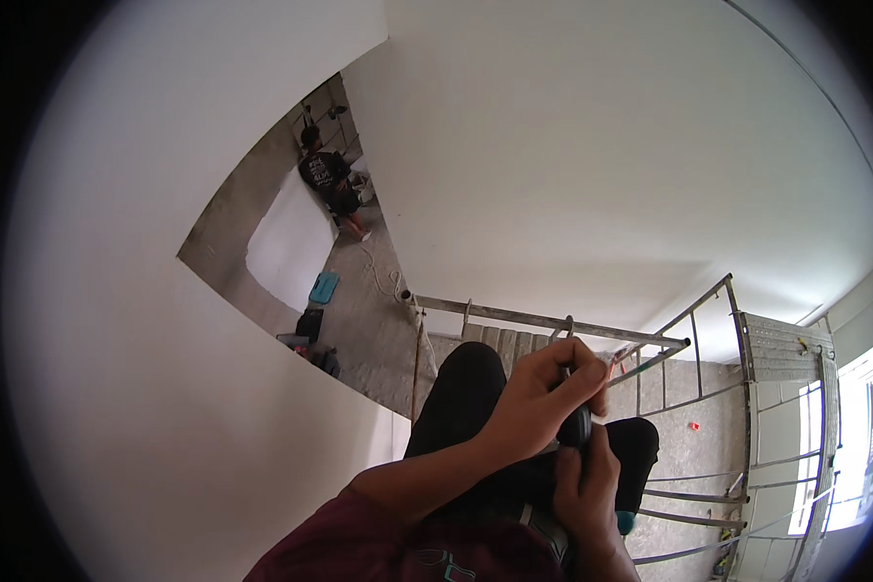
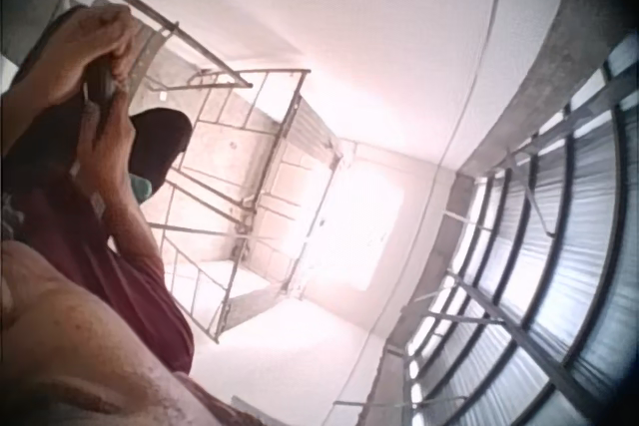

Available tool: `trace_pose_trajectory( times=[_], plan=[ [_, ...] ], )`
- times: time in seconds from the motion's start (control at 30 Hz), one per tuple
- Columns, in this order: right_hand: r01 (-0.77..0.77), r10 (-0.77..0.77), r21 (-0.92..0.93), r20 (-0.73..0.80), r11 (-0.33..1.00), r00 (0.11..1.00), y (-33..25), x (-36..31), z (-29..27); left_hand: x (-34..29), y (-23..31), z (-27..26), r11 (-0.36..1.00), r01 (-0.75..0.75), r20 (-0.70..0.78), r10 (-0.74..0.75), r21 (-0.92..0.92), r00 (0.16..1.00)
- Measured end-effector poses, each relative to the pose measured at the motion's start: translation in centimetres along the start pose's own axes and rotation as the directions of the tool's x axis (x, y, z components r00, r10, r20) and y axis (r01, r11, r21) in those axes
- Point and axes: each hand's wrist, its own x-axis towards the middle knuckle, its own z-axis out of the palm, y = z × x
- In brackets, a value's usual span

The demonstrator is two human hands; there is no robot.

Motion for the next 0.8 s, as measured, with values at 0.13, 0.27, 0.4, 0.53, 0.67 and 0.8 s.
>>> trace_pose_trajectory(
  times=[0.13,0.27,0.4,0.53,0.67,0.8],
  plan=[
    [-0.254,0.188,0.411,0.195,0.876,0.963,-1.7,-1.2,0.5,0.0,0.0,-0.9,0.918,0.143,0.164,-0.087,-0.370,0.983],
    [-0.199,0.054,0.506,0.286,0.839,0.957,-0.4,-2.3,0.3,0.2,-0.2,-0.9,0.820,0.235,0.438,0.021,-0.522,0.899],
    [-0.412,0.209,0.672,0.364,0.615,0.908,-0.4,-0.2,-1.4,3.0,-0.6,0.2,0.821,0.311,0.225,-0.227,-0.480,0.947],
    [-0.200,0.154,0.132,0.298,0.971,0.942,1.5,1.7,-1.1,11.1,-3.0,-9.2,0.819,0.152,-0.047,-0.213,-0.553,0.976],
    [0.061,0.027,-0.335,0.252,0.940,0.967,1.8,2.5,-0.6,16.0,-8.4,-15.0,0.848,0.136,-0.284,-0.317,-0.512,0.905],
    [-0.086,0.106,-0.388,0.032,0.918,0.994,6.4,4.3,4.4,18.5,-16.9,-18.0,0.674,0.219,-0.186,-0.474,-0.706,0.860]
  ],
)
